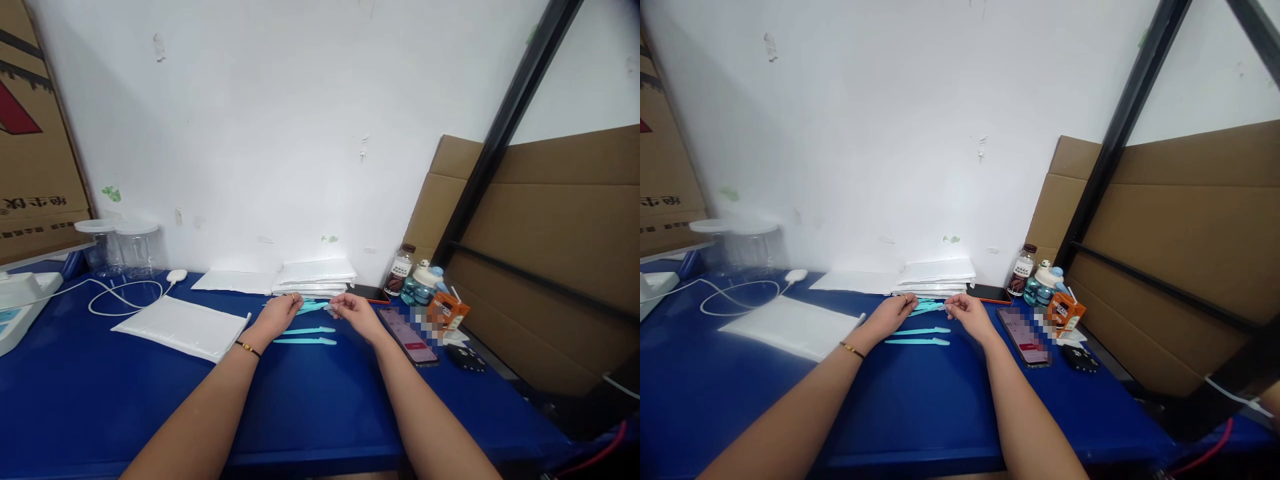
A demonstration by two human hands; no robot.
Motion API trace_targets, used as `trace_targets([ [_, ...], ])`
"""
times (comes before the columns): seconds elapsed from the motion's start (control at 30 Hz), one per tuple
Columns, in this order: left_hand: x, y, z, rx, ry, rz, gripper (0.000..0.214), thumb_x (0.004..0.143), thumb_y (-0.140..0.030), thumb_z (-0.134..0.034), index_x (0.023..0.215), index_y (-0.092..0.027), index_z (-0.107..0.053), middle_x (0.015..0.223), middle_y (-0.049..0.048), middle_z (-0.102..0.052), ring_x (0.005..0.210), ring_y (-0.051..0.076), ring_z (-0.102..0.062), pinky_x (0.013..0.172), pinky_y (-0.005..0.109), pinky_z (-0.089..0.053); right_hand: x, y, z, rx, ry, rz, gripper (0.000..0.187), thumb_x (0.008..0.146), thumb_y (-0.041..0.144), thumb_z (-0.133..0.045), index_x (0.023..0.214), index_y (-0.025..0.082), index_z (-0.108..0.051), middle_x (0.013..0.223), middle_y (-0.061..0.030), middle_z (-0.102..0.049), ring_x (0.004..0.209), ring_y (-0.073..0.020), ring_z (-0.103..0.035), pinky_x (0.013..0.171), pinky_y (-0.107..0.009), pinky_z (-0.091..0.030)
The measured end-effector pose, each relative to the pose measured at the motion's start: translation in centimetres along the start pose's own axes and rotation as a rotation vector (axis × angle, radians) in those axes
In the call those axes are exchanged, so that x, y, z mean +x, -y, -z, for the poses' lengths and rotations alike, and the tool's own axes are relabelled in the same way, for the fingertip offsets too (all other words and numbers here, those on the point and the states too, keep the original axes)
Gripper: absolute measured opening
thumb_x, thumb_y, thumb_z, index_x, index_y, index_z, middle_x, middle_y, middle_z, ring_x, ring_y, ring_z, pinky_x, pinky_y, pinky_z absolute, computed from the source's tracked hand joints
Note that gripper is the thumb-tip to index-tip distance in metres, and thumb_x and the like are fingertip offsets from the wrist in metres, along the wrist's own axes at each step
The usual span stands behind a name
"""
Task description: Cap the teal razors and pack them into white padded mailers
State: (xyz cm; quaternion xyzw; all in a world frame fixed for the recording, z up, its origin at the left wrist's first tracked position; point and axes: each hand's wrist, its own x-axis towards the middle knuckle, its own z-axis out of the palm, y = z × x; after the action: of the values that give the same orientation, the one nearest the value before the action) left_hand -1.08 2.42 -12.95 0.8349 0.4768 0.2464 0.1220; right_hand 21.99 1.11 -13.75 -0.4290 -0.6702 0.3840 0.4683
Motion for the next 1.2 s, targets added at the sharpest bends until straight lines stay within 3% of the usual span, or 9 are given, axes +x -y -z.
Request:
trace_targets([
  [0.47, -0.1, -0.3, 0.3, 0.009, 0.004, -0.020, 0.029, 0.091, -0.037, -0.031, 0.087, -0.021, -0.056, 0.076, 0.0009, -0.062, 0.071, 0.015, -0.057, 0.063, 0.024, -0.037, -0.1, 0.3, 0.1, 0.075, -0.098, 0.022, 0.033, 0.065, 0.042, -0.072, 0.081, 0.015, -0.062, 0.065, -0.0011, -0.062, 0.058, -0.0123, -0.057, 0.060, -0.027, -0.048],
  [0.7, 0.0, -0.4, -0.3, -0.063, 0.008, -0.053, 0.027, 0.090, -0.036, -0.033, 0.085, -0.021, -0.054, 0.074, -0.0003, -0.061, 0.068, 0.014, -0.055, 0.060, 0.023, -0.036, -0.5, 1.0, -0.9, 0.038, -0.046, -0.033, 0.033, 0.062, 0.043, -0.073, 0.078, 0.014, -0.066, 0.060, -0.0027, -0.065, 0.056, -0.0147, -0.060, 0.056, -0.026, -0.046],
  [0.8, 0.0, -0.7, -0.8, -0.089, 0.046, -0.027, 0.027, 0.089, -0.037, -0.034, 0.084, -0.021, -0.055, 0.074, 0.0000, -0.061, 0.066, 0.014, -0.054, 0.057, 0.022, -0.035, -0.5, 1.0, -0.7, -0.012, 0.040, -0.076, 0.032, 0.063, 0.042, -0.072, 0.077, 0.013, -0.066, 0.058, -0.0021, -0.064, 0.055, -0.0151, -0.060, 0.056, -0.027, -0.045],
  [0.9, -0.3, -1.1, -1.2, -0.060, 0.134, 0.030, 0.026, 0.086, -0.037, -0.039, 0.081, -0.021, -0.058, 0.075, 0.0010, -0.063, 0.065, 0.015, -0.054, 0.054, 0.023, -0.034, -0.3, 0.7, 1.0, -0.128, 0.054, -0.050, 0.032, 0.065, 0.041, -0.068, 0.082, 0.013, -0.067, 0.068, -0.0041, -0.067, 0.063, -0.0165, -0.061, 0.061, -0.028, -0.046],
  [0.97, -0.5, -1.3, -1.2, -0.032, 0.206, 0.013, 0.022, 0.082, -0.034, -0.044, 0.076, -0.021, -0.060, 0.075, 0.0015, -0.063, 0.065, 0.015, -0.054, 0.053, 0.023, -0.034, -0.2, 0.4, 2.8, -0.280, -0.099, -0.024, 0.032, 0.070, 0.040, -0.063, 0.088, 0.014, -0.067, 0.077, -0.0058, -0.069, 0.068, -0.0175, -0.061, 0.064, -0.028, -0.046],
  [1.07, -0.7, -1.4, -1.1, -0.037, 0.273, -0.024, 0.018, 0.078, -0.036, -0.050, 0.077, -0.022, -0.062, 0.075, 0.0005, -0.063, 0.065, 0.014, -0.055, 0.053, 0.022, -0.034, -0.3, -0.2, 5.2, -0.630, -0.269, -0.149, 0.022, 0.076, 0.033, -0.055, 0.083, 0.016, -0.067, 0.079, -0.0061, -0.069, 0.072, -0.0181, -0.061, 0.065, -0.027, -0.044],
  [1.2, -0.5, -0.7, -0.5, 0.087, 0.153, 0.049, 0.018, 0.078, -0.036, -0.052, 0.086, -0.023, -0.063, 0.082, 0.0017, -0.064, 0.073, 0.016, -0.058, 0.059, 0.023, -0.038, -0.6, -1.1, 6.1, -0.826, -0.230, -0.346, 0.006, 0.066, 0.021, -0.063, 0.066, 0.017, -0.067, 0.070, -0.0071, -0.068, 0.068, -0.0207, -0.062, 0.060, -0.027, -0.041],
])
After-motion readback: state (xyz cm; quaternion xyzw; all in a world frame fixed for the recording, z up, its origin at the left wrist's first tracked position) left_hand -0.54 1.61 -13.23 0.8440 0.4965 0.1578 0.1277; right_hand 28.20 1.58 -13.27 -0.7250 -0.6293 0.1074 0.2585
